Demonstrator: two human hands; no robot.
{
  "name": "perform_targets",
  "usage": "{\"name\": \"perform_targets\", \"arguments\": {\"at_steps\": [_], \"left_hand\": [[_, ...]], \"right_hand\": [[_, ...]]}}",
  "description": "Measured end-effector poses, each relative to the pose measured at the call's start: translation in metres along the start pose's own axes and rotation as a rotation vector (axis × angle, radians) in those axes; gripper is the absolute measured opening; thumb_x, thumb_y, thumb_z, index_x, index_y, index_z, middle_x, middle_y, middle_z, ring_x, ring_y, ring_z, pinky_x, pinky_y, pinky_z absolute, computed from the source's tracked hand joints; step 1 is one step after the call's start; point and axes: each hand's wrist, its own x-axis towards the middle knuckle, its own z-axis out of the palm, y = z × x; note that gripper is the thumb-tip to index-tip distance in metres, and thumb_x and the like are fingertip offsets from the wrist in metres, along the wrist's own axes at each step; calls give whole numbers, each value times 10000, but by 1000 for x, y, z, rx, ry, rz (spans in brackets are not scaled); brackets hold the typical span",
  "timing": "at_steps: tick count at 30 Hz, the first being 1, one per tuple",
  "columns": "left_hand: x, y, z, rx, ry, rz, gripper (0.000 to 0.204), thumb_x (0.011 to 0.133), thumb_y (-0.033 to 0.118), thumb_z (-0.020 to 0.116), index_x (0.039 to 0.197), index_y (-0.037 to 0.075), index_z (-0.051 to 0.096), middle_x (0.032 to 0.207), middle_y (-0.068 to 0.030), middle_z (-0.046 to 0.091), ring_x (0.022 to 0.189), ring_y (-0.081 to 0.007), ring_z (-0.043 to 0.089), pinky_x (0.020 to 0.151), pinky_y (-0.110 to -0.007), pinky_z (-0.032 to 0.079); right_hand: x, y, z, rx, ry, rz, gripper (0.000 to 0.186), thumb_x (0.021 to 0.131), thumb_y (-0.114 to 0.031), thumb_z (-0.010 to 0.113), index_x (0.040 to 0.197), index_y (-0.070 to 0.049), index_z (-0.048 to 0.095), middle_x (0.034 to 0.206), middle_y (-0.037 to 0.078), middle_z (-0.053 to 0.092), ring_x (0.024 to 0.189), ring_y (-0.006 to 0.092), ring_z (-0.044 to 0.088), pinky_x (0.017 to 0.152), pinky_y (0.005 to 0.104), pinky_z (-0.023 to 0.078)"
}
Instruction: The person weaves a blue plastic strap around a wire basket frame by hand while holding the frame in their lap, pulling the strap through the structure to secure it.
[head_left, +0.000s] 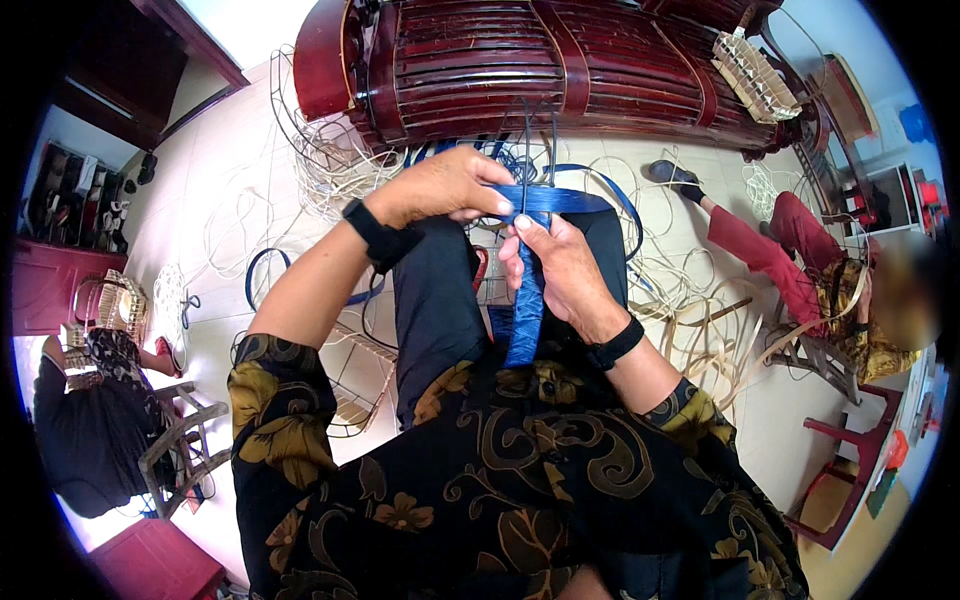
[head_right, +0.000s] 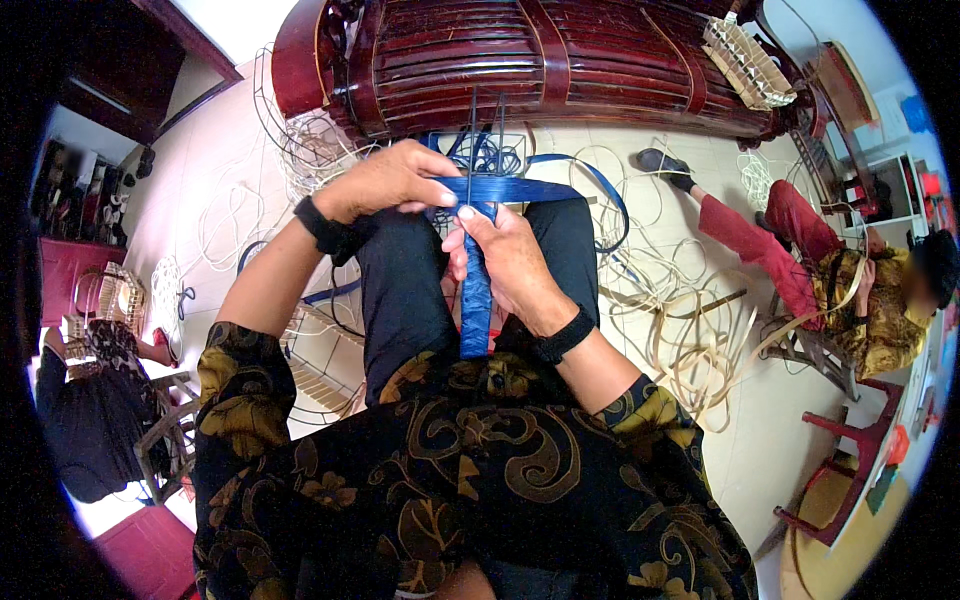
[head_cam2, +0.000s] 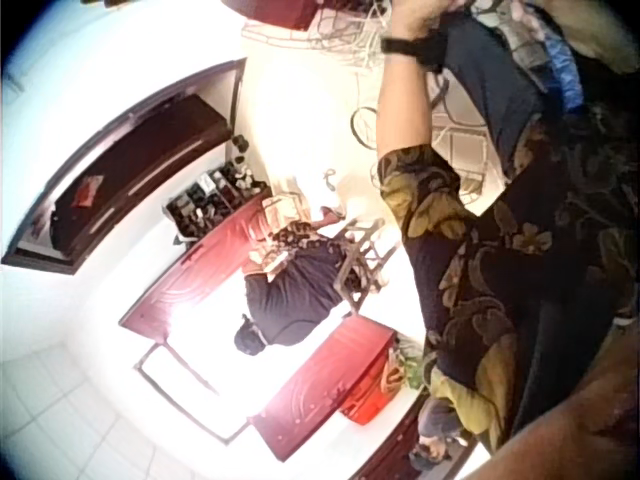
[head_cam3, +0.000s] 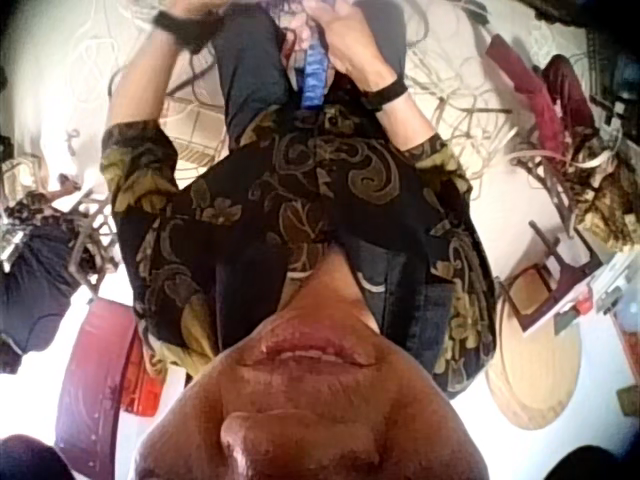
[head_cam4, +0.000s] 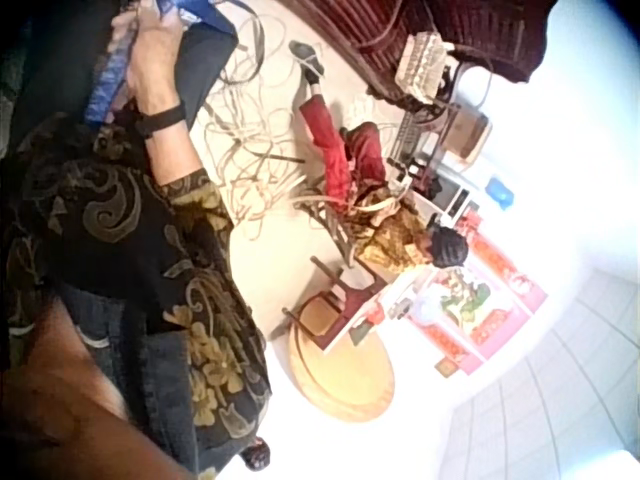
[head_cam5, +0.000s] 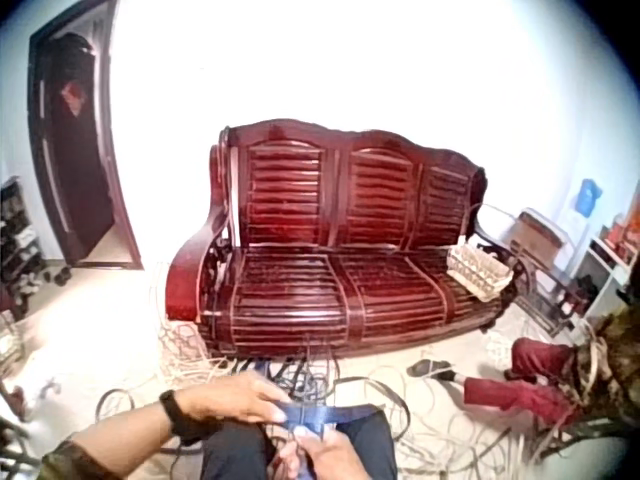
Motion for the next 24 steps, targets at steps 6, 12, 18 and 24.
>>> {"name": "perform_targets", "arguments": {"at_steps": [6, 12, 18, 24], "left_hand": [[-142, -54, -130, 54, 448, -197, 196, 858, 224, 706, 728, 96, 636, 550, 74, 433, 456, -31, 378, 422, -231, 277], [-514, -165, -263, 722, 1467, -1010, 202, 904, 225, 625, 969, 34, 620, 858, -29, 535, 740, -125, 492, 650, -280, 372], [-407, -148, -266, 776, 1567, -442, 367, 951, 225, 545, 1210, -28, 604, 1166, -133, 638, 1024, -219, 605, 878, -329, 468], [-60, -27, -52, 179, 306, -79, 536, 904, 389, 650, 1299, 33, 583, 1224, -91, 630, 1130, -188, 588, 992, -336, 439]], "right_hand": [[1, 1, -1, -2, 16, -7, 165, 1023, -186, 506, 1008, -21, 517, 775, 76, 621, 602, 133, 556, 542, 290, 500], [5, 7, 4, -65, 0, 30, 310, 1015, -270, 511, 822, -34, 573, 643, 47, 581, 510, 138, 550, 460, 284, 460], [4, 5, 5, -6, 41, -5, 226, 1009, -227, 527, 922, -21, 556, 693, 66, 608, 532, 132, 556, 473, 289, 483], [5, 2, 2, -13, 2, 8, 169, 1014, -193, 530, 1009, -25, 522, 792, 81, 629, 607, 140, 564, 544, 295, 502]]}}
